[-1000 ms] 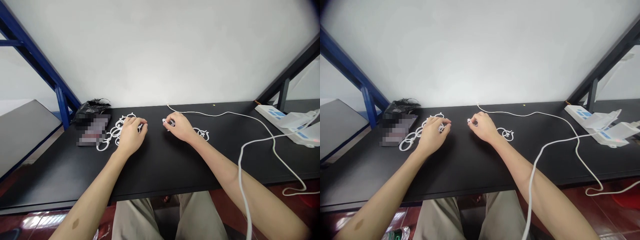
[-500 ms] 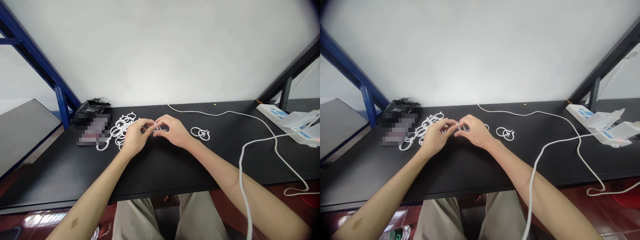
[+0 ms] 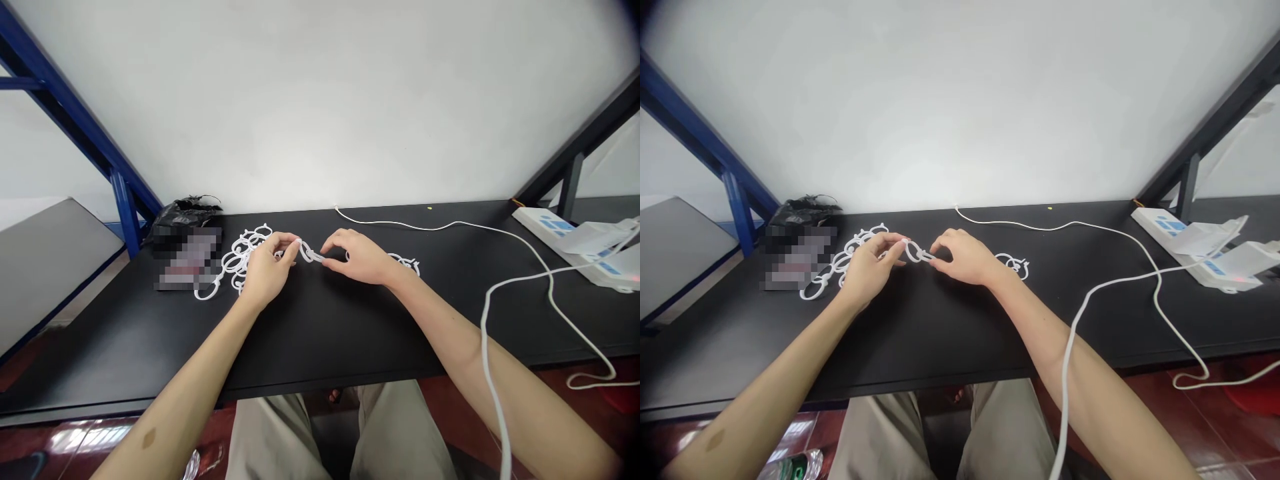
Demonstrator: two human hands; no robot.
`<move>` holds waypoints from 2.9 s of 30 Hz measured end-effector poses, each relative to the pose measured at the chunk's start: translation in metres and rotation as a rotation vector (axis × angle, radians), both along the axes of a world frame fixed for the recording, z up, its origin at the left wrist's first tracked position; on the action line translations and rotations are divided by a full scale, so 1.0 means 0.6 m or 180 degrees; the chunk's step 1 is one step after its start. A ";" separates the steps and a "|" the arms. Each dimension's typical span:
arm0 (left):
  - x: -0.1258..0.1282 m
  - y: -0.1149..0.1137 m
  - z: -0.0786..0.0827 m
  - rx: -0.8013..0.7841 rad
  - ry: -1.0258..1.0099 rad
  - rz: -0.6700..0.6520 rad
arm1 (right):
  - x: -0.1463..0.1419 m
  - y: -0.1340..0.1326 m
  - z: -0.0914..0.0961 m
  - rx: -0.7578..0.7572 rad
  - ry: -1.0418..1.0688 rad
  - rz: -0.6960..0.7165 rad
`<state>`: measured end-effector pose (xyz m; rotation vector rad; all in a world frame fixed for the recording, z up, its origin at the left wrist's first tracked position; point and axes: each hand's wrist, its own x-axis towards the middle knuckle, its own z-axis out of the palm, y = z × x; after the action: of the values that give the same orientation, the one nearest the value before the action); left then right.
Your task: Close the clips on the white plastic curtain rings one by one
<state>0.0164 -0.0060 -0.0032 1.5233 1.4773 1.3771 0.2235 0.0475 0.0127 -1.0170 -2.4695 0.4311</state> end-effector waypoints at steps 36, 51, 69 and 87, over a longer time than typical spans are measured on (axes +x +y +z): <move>-0.002 0.005 0.002 0.0074 -0.0862 0.0235 | -0.026 -0.006 -0.016 -0.0117 0.0780 -0.1005; 0.015 -0.014 0.013 0.0089 -0.0075 -0.0299 | -0.050 -0.045 0.005 -0.0474 0.1672 -0.0207; 0.026 -0.012 0.003 0.0243 0.0024 0.0095 | -0.063 -0.050 -0.009 -0.1192 0.2275 -0.0339; -0.051 0.011 0.011 0.0776 0.1835 0.1659 | -0.002 0.014 -0.018 0.0217 -0.0020 -0.1028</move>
<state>-0.0144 0.0008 0.0032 1.8782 2.2503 1.5164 0.2222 0.0557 0.0022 -1.3585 -2.2513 0.2380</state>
